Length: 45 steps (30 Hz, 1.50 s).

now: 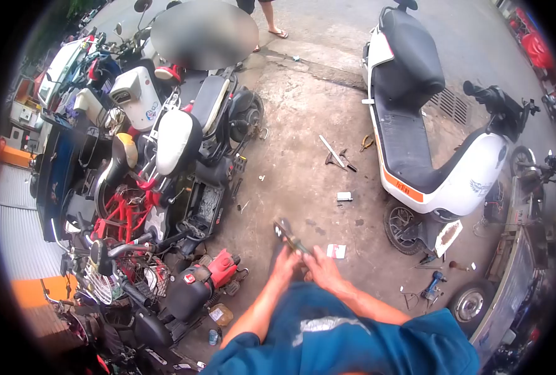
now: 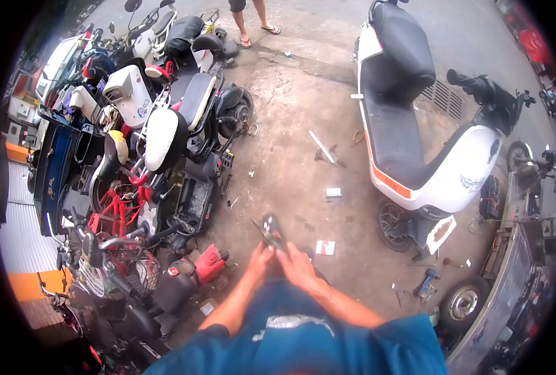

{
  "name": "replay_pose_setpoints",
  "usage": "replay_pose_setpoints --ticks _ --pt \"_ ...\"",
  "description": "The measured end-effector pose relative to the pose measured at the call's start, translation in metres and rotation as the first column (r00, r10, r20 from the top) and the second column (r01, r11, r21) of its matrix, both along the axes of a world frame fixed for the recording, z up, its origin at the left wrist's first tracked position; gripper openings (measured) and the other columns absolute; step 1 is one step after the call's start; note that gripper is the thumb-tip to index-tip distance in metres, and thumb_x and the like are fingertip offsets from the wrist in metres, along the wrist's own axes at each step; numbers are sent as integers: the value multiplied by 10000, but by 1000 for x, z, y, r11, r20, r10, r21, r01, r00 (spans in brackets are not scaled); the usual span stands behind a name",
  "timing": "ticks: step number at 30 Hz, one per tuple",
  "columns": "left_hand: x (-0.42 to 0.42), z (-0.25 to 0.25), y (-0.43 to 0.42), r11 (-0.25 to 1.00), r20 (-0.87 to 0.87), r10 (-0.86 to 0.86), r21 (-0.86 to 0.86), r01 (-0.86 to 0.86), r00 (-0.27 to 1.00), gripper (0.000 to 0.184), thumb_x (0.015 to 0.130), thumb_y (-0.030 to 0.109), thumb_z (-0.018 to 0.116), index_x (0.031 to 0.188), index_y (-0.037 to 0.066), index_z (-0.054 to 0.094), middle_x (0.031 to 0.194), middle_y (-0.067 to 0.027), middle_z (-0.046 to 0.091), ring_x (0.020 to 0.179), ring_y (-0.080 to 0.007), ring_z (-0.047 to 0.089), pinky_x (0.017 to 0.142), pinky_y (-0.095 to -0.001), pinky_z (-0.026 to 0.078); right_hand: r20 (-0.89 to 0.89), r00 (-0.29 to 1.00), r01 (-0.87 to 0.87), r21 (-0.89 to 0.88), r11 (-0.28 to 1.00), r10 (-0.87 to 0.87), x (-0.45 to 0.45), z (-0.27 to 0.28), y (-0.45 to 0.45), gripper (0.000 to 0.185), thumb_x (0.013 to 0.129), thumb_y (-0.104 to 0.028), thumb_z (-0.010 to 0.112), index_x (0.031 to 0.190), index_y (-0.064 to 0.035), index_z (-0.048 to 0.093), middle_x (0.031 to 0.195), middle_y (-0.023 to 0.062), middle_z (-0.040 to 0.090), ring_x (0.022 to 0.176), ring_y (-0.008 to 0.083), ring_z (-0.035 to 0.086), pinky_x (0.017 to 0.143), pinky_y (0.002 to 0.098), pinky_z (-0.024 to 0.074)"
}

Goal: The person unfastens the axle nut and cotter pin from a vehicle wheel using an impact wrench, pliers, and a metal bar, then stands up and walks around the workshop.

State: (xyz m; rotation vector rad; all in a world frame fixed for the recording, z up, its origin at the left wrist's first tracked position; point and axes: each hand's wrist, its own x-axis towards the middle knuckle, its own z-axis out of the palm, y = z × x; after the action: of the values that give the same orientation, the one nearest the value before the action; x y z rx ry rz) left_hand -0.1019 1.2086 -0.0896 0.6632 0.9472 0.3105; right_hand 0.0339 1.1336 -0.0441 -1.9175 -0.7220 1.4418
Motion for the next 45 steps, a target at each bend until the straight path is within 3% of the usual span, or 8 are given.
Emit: replay_pose_setpoints --ticks 8,16,24,34,37,40,43,45 --pt "80 40 155 999 33 -22 -24 23 999 621 825 343 667 1288 -13 456 1059 -80 584 971 -196 565 856 -361 452 251 951 -258 321 911 181 68 51 132 408 906 -274 590 1241 -60 500 1114 230 622 998 441 600 854 489 483" --pt "130 18 361 844 -525 -281 262 467 803 392 711 59 637 1092 -11 576 770 -54 583 618 -144 538 555 -285 451 333 794 567 -105 817 -509 225 -79 161 391 884 -328 618 1141 -32 621 1045 156 686 988 258 653 866 360 495" --pt "261 42 500 603 -600 -475 311 734 644 477 686 58 597 1156 -21 572 805 -47 584 636 -136 512 577 -282 442 492 768 639 -555 532 -410 218 -217 81 376 843 -367 594 910 -10 691 906 180 699 874 354 668 756 418 525" --pt "447 -37 695 589 -752 -388 243 771 533 365 700 103 637 1028 -55 607 797 -115 644 694 -180 594 618 -319 475 61 178 910 -390 140 -982 478 -188 321 128 884 -132 582 910 -11 547 626 66 527 469 156 473 385 310 325" --pt "448 -52 738 697 -762 -297 239 676 576 375 699 132 647 1015 -67 612 798 -136 656 681 -197 609 619 -344 489 561 571 723 2 691 -599 614 -212 384 286 870 -235 616 1009 14 598 839 169 659 723 242 626 662 383 492" --pt "433 -74 794 695 -859 -364 7 719 361 287 677 120 685 904 -49 633 629 -63 623 569 -168 586 523 -317 468 447 678 674 -60 736 -584 745 -78 512 344 889 -320 604 1090 -41 628 945 162 676 873 276 648 783 396 489" --pt "377 -160 906 -576 -809 -528 566 590 259 166 725 108 635 826 -25 641 576 -54 595 519 -205 595 467 -319 454 530 619 621 122 774 -580 835 -51 603 358 898 -335 600 1087 -32 623 977 168 670 931 304 651 816 399 496" --pt "418 -141 938 156 -897 -439 -30 987 42 181 724 109 631 848 -23 632 579 -51 586 512 -192 581 458 -311 443 369 566 720 213 660 -737 861 -37 644 331 898 -314 612 1067 -29 623 936 162 674 895 303 658 798 397 501"
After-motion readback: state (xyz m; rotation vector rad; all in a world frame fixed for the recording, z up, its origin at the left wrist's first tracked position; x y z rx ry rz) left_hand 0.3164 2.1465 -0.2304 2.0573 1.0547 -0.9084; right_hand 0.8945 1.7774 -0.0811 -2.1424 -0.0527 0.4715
